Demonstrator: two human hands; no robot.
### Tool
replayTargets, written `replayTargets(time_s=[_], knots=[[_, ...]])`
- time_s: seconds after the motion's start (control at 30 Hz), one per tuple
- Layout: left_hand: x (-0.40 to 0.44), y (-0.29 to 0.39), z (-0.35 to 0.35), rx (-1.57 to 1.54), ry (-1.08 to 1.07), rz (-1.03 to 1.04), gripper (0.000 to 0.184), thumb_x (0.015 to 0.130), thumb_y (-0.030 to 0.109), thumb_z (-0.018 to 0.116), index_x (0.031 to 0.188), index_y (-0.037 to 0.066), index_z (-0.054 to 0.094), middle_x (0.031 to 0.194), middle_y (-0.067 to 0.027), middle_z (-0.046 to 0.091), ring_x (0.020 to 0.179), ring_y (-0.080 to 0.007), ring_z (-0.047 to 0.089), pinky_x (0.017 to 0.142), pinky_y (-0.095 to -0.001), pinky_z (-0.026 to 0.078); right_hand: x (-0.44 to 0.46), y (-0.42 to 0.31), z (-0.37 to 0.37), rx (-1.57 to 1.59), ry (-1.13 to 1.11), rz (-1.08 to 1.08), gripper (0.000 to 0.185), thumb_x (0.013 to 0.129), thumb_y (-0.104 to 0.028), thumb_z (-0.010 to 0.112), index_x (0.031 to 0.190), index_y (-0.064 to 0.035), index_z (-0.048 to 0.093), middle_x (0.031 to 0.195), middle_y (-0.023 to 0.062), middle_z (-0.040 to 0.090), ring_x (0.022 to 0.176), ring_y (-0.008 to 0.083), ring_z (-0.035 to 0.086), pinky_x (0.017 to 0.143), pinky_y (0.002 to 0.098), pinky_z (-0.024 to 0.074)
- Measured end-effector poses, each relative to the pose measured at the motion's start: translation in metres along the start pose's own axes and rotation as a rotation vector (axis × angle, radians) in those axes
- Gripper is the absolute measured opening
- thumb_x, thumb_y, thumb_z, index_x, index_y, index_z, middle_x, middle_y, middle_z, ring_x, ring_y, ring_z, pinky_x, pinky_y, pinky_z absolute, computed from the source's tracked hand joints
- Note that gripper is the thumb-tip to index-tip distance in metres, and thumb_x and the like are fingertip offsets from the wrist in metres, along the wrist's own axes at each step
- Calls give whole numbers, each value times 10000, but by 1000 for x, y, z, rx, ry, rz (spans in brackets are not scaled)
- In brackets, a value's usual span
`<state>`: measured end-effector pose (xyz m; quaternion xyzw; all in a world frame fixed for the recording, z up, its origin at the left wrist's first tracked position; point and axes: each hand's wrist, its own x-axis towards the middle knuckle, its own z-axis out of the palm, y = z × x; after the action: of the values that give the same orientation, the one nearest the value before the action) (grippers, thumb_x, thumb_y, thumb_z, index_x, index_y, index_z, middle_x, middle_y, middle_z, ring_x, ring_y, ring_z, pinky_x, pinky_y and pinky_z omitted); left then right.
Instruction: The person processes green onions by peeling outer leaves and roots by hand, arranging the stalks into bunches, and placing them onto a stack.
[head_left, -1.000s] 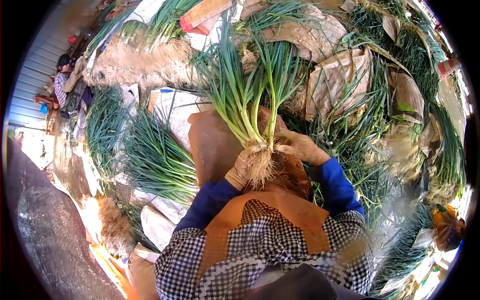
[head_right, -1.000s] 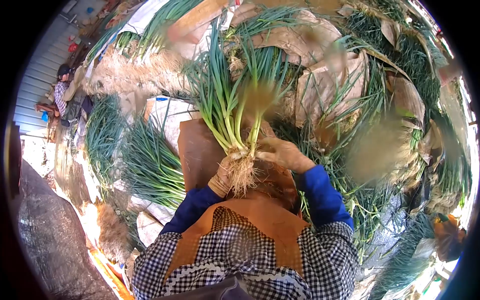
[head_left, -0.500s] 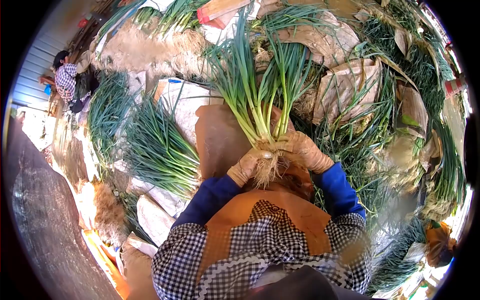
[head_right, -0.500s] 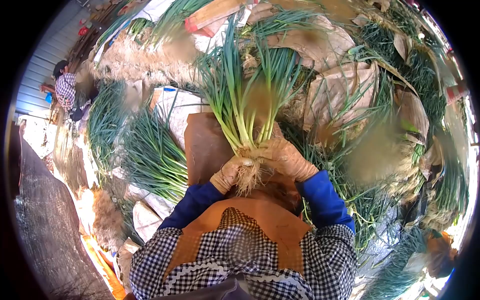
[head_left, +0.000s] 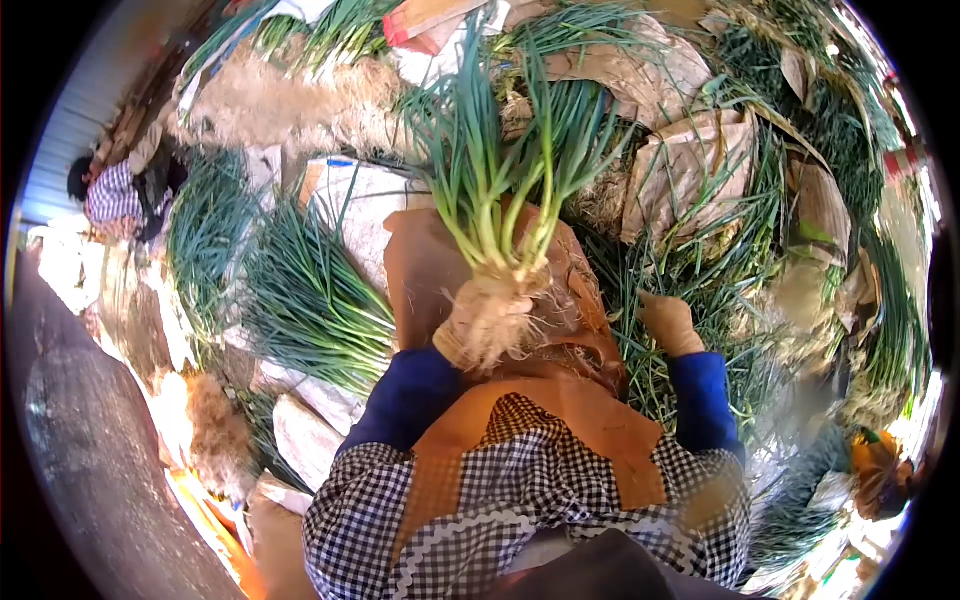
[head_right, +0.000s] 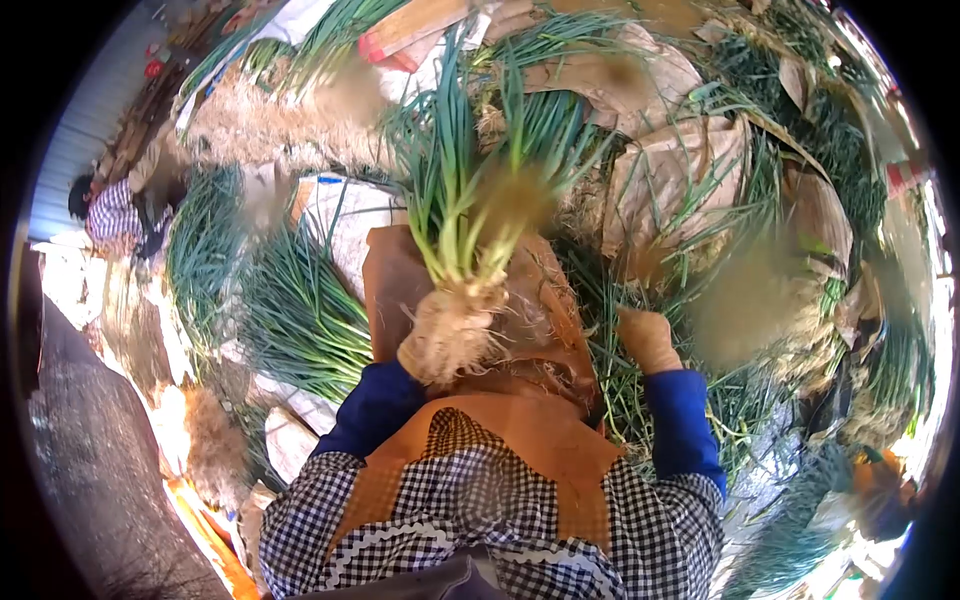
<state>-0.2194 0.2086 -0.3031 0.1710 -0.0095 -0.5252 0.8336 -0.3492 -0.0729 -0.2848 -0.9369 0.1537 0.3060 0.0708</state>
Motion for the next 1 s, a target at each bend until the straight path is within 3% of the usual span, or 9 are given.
replayTargets(time_s=[0.13, 0.43, 0.53, 0.6, 0.67, 0.77, 0.9, 0.97, 1.0], knots=[[5, 66, 86, -369, -454, -176, 433, 896, 187, 466, 1312, 115, 370, 1219, -131, 481, 572, -80, 479, 417, -159, 448, 3, -61, -59, 1085, 421, -720, 523, 913, -362, 425, 1316, -32, 374, 1219, 137, 512, 1084, 213, 508, 920, 337, 396], [-57, 107, 217, -316, -125, 229, 633, 762, 79, 590, 1293, -73, 280, 1057, -149, 556, 560, -87, 497, 428, -175, 466, -35, -137, -104, 1497, -474, -1704, 327, 928, -289, 426, 927, -5, 586, 753, 60, 587, 619, 91, 493, 592, 243, 411], [-77, 126, 217, -397, -165, 306, 731, 682, -28, 596, 1314, -81, 234, 1054, -131, 556, 591, -123, 498, 440, -197, 480, -29, -74, -88, 1589, -56, -1566, 355, 874, -346, 507, 869, -6, 609, 700, 61, 592, 621, 117, 526, 547, 271, 425], [-89, 135, 214, -390, -204, 355, 719, 676, -51, 595, 1307, -74, 251, 978, -117, 559, 604, -129, 500, 453, -195, 479, 13, -22, -63, 1208, -109, -905, 283, 820, -331, 583, 840, -51, 620, 719, 104, 618, 715, 243, 619, 627, 344, 480], [-97, 140, 212, -384, -263, 364, 679, 691, -49, 595, 1293, -64, 281, 845, -94, 555, 615, -128, 504, 468, -188, 475, 35, -17, -45, -25, 329, -152, 337, 772, -346, 636, 924, -46, 619, 813, 132, 629, 792, 275, 623, 696, 355, 490], [-94, 141, 215, -369, -301, 324, 567, 731, -25, 575, 1250, -34, 347, 758, -64, 521, 601, -116, 501, 482, -199, 470, 25, -75, -98, 538, 628, -748, 484, 807, -341, 598, 1209, -87, 504, 1118, 116, 585, 951, 297, 585, 784, 342, 477], [-106, 151, 225, -315, -292, 350, 525, 751, 8, 562, 1237, -18, 365, 774, -57, 519, 613, -110, 500, 489, -201, 467, 53, -211, -175, 603, 850, -1250, 333, 874, -330, 521, 1032, -39, 555, 894, 107, 591, 755, 216, 564, 654, 319, 433], [-117, 156, 229, -282, -287, 377, 505, 760, 25, 556, 1230, -10, 375, 782, -53, 517, 619, -107, 499, 492, -201, 465, 71, -272, -181, 1330, 570, -1463, 282, 895, -280, 492, 853, -19, 592, 684, 66, 549, 552, 177, 510, 515, 297, 394], [-124, 161, 228, -263, -284, 397, 495, 765, 33, 553, 1227, -6, 379, 786, -51, 517, 622, -105, 498, 494, -202, 464, 57, -291, -192, 1746, -45, -1343, 251, 903, -245, 485, 833, -29, 592, 642, 37, 522, 531, 144, 492, 512, 275, 388]])
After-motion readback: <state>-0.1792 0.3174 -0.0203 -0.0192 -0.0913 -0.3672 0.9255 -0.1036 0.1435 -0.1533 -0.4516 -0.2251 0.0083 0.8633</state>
